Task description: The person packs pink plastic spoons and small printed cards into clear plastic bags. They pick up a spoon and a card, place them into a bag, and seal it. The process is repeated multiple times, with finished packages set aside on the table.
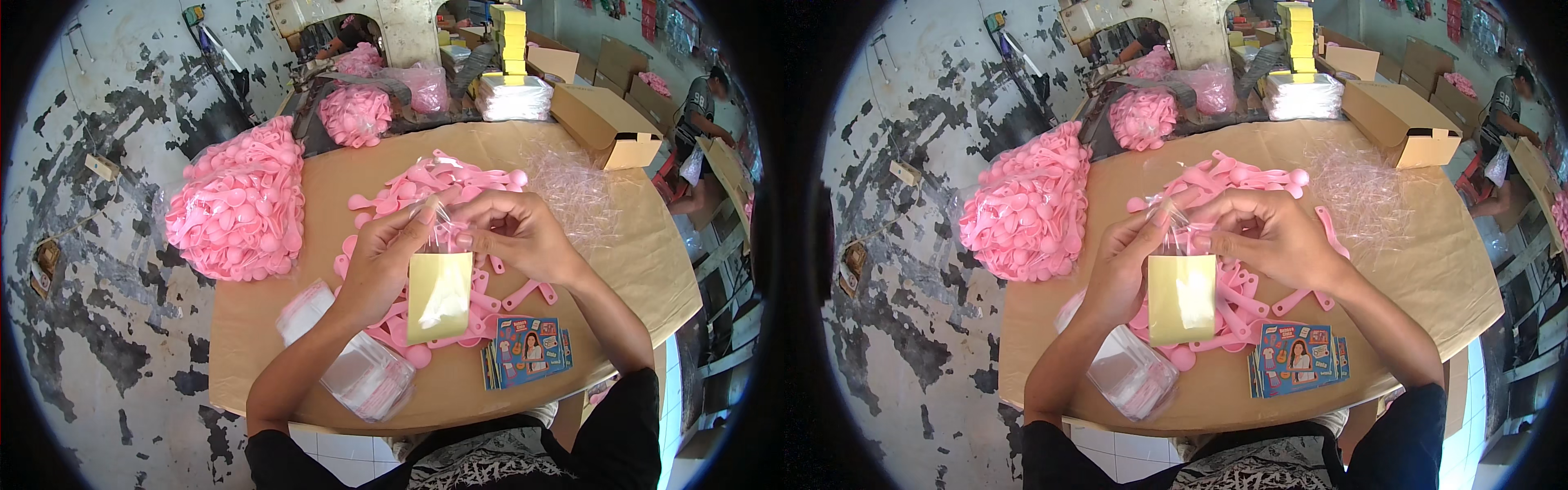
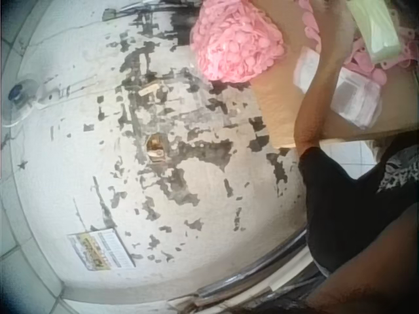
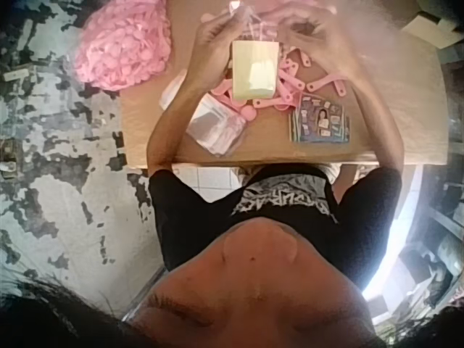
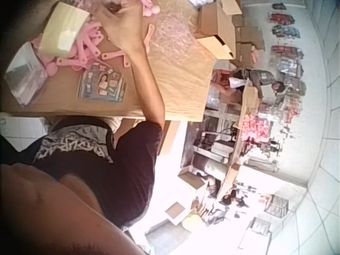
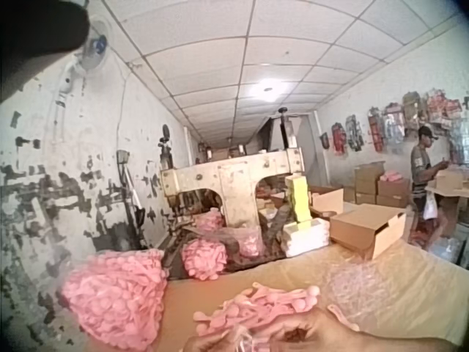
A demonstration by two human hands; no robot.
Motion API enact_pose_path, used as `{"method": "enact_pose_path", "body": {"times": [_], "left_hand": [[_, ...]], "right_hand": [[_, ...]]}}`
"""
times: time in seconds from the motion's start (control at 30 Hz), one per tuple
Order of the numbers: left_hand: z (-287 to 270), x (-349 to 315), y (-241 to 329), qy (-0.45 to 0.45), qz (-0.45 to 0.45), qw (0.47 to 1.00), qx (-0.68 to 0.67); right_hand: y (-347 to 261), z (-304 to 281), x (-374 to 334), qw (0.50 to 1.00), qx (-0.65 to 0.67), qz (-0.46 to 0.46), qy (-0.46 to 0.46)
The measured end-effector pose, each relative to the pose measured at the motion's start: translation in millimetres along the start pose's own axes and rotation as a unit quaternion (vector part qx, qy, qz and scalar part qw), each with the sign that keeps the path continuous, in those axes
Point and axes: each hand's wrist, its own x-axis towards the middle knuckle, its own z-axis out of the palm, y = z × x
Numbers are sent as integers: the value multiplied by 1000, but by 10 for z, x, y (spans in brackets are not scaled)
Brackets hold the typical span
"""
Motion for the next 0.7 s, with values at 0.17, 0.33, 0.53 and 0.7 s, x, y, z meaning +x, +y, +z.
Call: {"method": "enact_pose_path", "body": {"times": [0.17,0.33,0.53,0.7], "left_hand": [[-28,-17,15,-17,-34,999,4],[-133,15,55,-35,-6,998,45],[-190,7,160,-50,-14,993,103],[-297,33,99,-104,88,976,171]], "right_hand": [[-70,-141,-35,994,-3,81,-73],[-41,-112,-27,1000,0,9,21],[-33,-194,-15,992,-65,-107,-4],[-78,-240,15,975,-109,-180,-73]]}}
